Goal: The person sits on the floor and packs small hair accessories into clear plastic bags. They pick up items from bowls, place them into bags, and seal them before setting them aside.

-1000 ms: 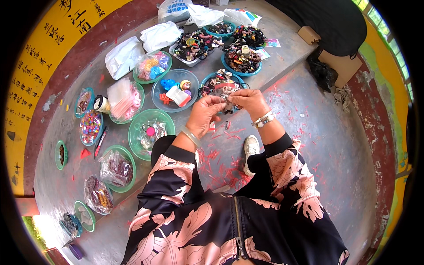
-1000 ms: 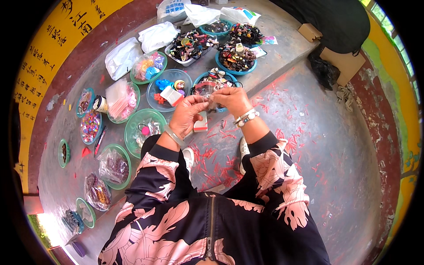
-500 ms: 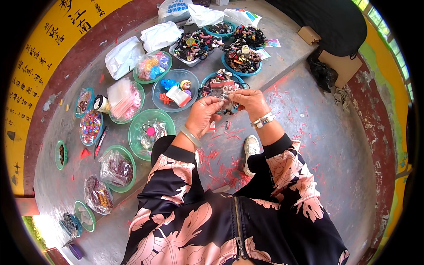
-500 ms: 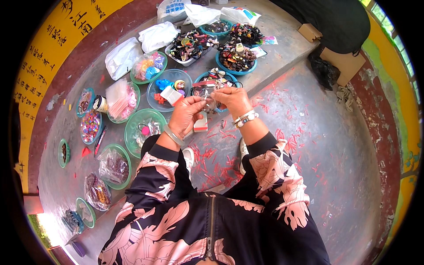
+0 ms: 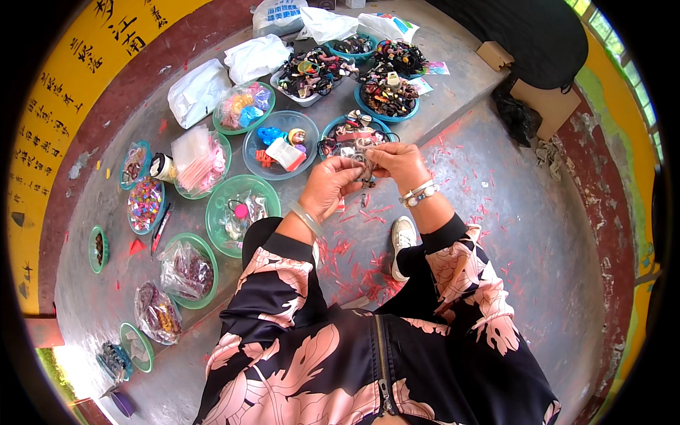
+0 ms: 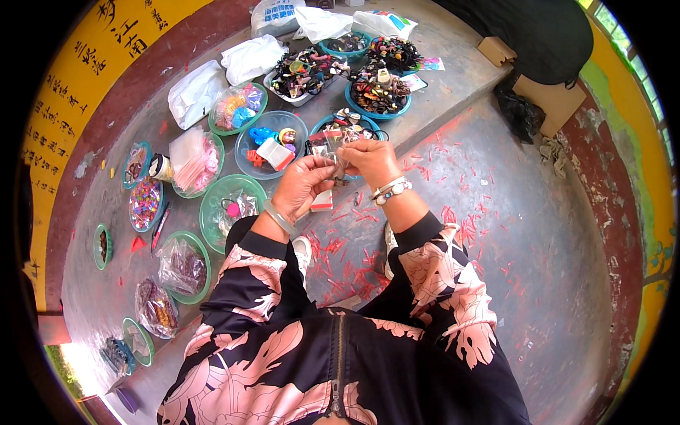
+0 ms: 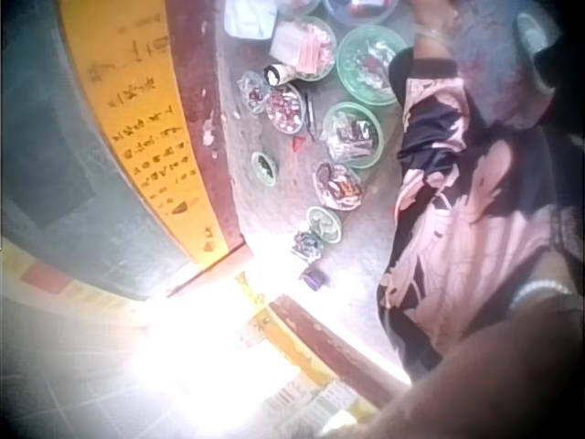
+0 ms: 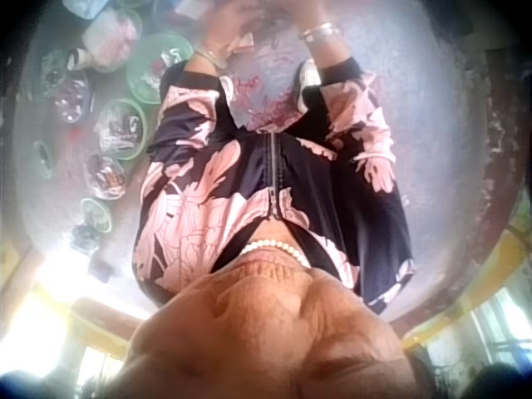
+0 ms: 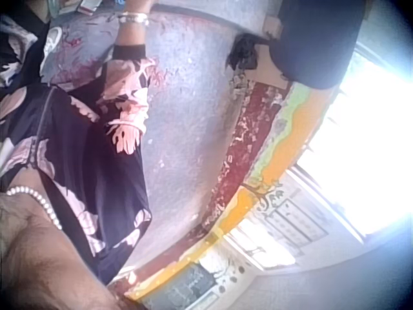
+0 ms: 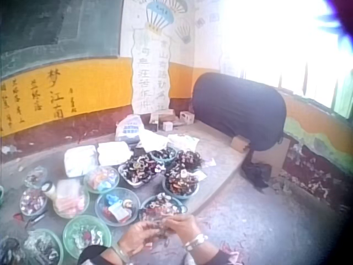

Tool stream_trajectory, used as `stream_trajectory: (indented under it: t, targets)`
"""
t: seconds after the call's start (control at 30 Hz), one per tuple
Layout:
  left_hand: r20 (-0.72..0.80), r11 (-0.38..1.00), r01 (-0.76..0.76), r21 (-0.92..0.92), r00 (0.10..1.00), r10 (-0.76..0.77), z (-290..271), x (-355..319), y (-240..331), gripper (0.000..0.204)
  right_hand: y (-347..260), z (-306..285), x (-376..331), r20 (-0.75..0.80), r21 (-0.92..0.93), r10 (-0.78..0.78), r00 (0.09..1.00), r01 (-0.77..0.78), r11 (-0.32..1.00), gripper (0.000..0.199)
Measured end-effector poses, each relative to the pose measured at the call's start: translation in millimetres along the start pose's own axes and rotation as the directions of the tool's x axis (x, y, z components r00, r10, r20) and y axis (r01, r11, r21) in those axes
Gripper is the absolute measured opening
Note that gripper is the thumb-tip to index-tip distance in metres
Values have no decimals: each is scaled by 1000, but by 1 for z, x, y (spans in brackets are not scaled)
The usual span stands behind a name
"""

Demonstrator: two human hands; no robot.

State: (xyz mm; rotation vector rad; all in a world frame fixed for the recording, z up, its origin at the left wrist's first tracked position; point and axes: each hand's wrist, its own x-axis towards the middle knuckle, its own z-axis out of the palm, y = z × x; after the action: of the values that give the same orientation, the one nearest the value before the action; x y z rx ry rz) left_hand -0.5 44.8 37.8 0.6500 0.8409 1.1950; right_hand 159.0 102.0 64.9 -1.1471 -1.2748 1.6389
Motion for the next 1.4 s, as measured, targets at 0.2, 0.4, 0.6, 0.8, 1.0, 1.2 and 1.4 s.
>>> stream_trajectory:
  t: [0.2, 0.4, 0.6, 0.8, 1.0, 1.2, 1.4]
  targets:
    - [-76, 999, -24, -39, 997, 21, -1, 3, -3, 11, -1, 2, -2, 49, -188, -77, 996, 85, 979, 19]
    - [-126, 968, -142, -208, 985, 117, -8, 3, -1, 7, -1, -2, -2, 129, -337, 58, 990, -12, 942, 23]
    - [-123, 952, -152, -267, 985, 123, 1, 0, 7, 12, 6, -3, 1, 110, -287, 16, 994, 16, 958, 20]
    - [-106, 942, -173, -289, 983, 148, -8, 0, 7, 16, 1, 3, -4, 117, -298, -27, 993, 61, 953, 14]
    - [-113, 941, -177, -290, 982, 150, -14, 5, 5, 14, 2, 2, -3, 111, -249, -8, 994, 36, 968, 14]
    - [-79, 917, -148, -371, 989, 127, -13, 3, 11, 17, 1, 0, -2, 124, -256, 42, 991, -9, 967, 14]
    - [-107, 906, -167, -389, 985, 135, -15, 3, 10, 21, 5, -7, 2, 176, -295, 79, 981, -24, 955, 14]
